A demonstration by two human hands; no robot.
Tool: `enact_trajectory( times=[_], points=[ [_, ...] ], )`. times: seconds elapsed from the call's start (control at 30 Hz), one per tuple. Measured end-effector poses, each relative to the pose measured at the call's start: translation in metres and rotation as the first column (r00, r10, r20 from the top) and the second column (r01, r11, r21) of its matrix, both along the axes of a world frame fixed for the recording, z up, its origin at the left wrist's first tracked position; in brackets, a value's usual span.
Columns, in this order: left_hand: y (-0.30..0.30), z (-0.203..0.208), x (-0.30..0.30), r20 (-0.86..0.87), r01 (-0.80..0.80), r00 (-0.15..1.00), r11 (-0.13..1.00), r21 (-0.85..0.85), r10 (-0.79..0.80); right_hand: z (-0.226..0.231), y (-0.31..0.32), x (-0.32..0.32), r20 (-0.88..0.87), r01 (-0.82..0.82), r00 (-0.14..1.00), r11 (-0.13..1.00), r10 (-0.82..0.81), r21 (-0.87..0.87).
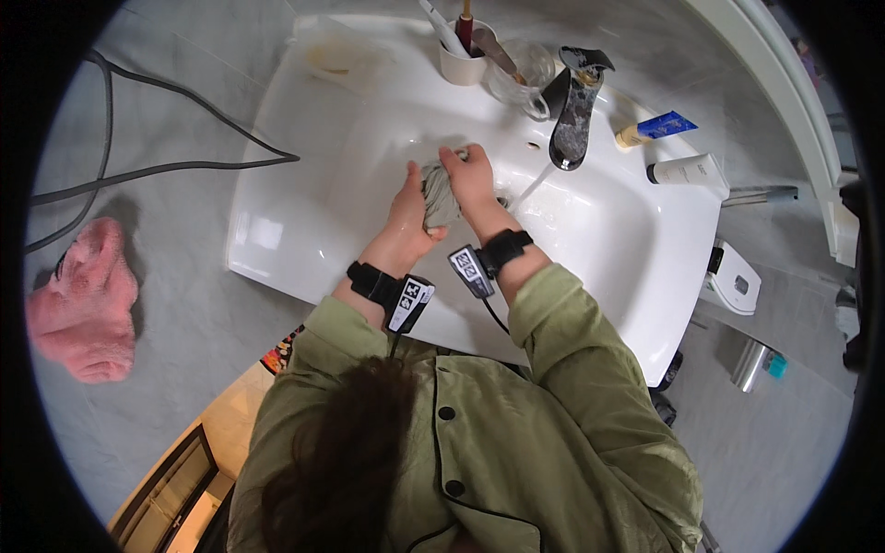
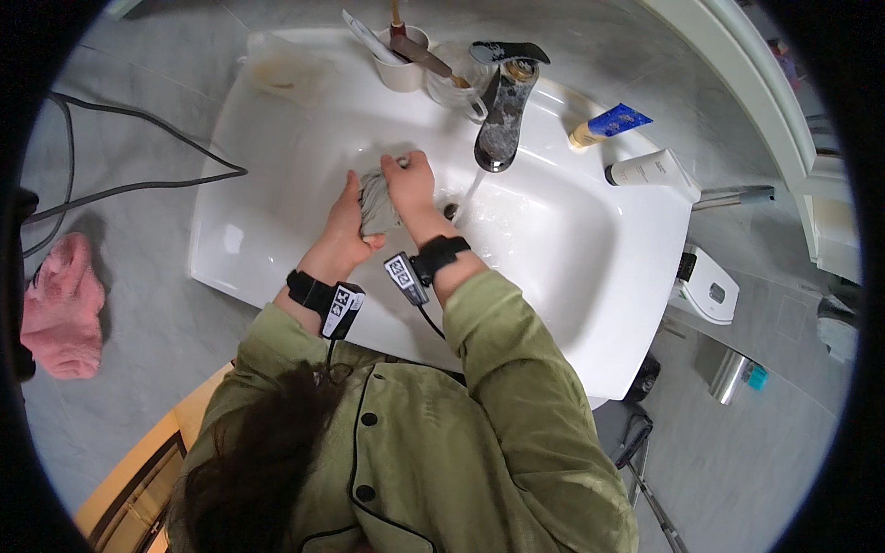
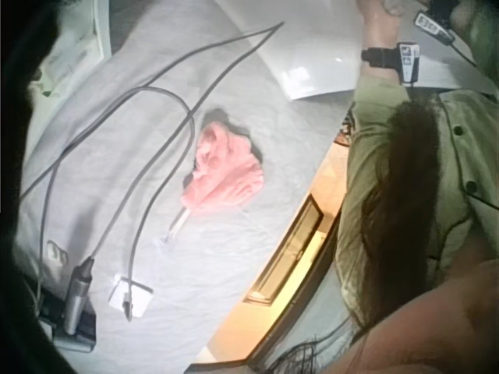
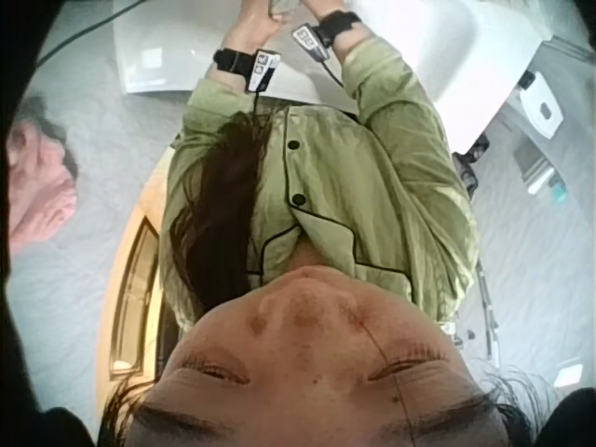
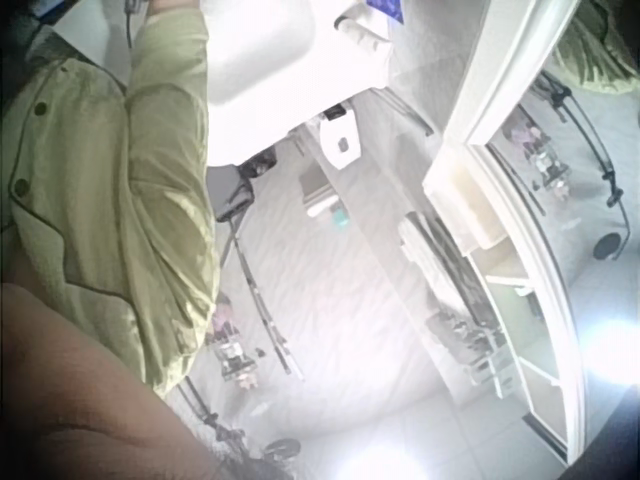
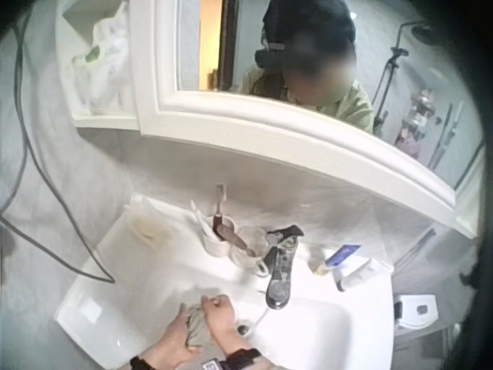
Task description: The person retrieves a bottle of yellow liquid from a bathroom cabinet and pours it onto a cloth in the sink. They then turn on the tap and wash the cloth by hand, repeatedly rubbing and rinsing it under running water. Finally, they wring out the cloth and turn off the tap.
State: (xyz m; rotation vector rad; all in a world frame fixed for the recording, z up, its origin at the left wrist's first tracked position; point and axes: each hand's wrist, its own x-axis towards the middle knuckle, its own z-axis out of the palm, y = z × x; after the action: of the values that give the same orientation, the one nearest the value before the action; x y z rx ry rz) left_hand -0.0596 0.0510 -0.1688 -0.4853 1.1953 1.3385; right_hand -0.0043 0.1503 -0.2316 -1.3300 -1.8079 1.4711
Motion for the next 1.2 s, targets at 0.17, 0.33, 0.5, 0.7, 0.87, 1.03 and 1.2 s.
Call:
enact_trajectory(
  times=[0.17,0.33,0.5,0.7,0.87,1.03,1.2],
  points=[
    [-0.023,0.002,-0.013,-0.072,0.029,0.997,0.999,-0.033,-0.031,-0.004,-0.008,0.015,-0.281,0.031,0.834,0.549,-0.475,-0.835],
    [-0.031,-0.013,-0.015,-0.026,-0.068,0.997,0.975,0.213,0.075,0.008,-0.019,0.004,-0.359,0.011,0.92,0.928,-0.155,-0.373],
    [-0.029,-0.016,-0.025,0.065,-0.161,0.987,0.931,0.328,0.147,0.02,-0.016,0.008,-0.276,0.12,0.953,0.993,-0.121,-0.021],
    [-0.008,-0.029,-0.016,-0.205,-0.306,0.924,0.946,0.107,0.322,0.057,-0.062,0.015,-0.306,-0.146,0.884,0.83,0.354,0.538],
    [-0.011,-0.054,0.001,-0.114,-0.109,0.986,0.99,0.094,0.12,0.075,-0.043,0.001,-0.032,-0.172,0.981,0.938,0.191,0.302],
    [-0.011,-0.055,-0.015,-0.008,-0.049,0.998,0.845,0.532,0.063,0.078,-0.046,0.004,-0.037,-0.188,0.976,0.912,0.216,0.364],
    [-0.006,-0.039,0.006,-0.137,-0.071,0.988,0.997,-0.03,0.066,0.068,-0.035,0.001,0.034,-0.058,0.998,0.974,0.052,0.219]
  ],
)
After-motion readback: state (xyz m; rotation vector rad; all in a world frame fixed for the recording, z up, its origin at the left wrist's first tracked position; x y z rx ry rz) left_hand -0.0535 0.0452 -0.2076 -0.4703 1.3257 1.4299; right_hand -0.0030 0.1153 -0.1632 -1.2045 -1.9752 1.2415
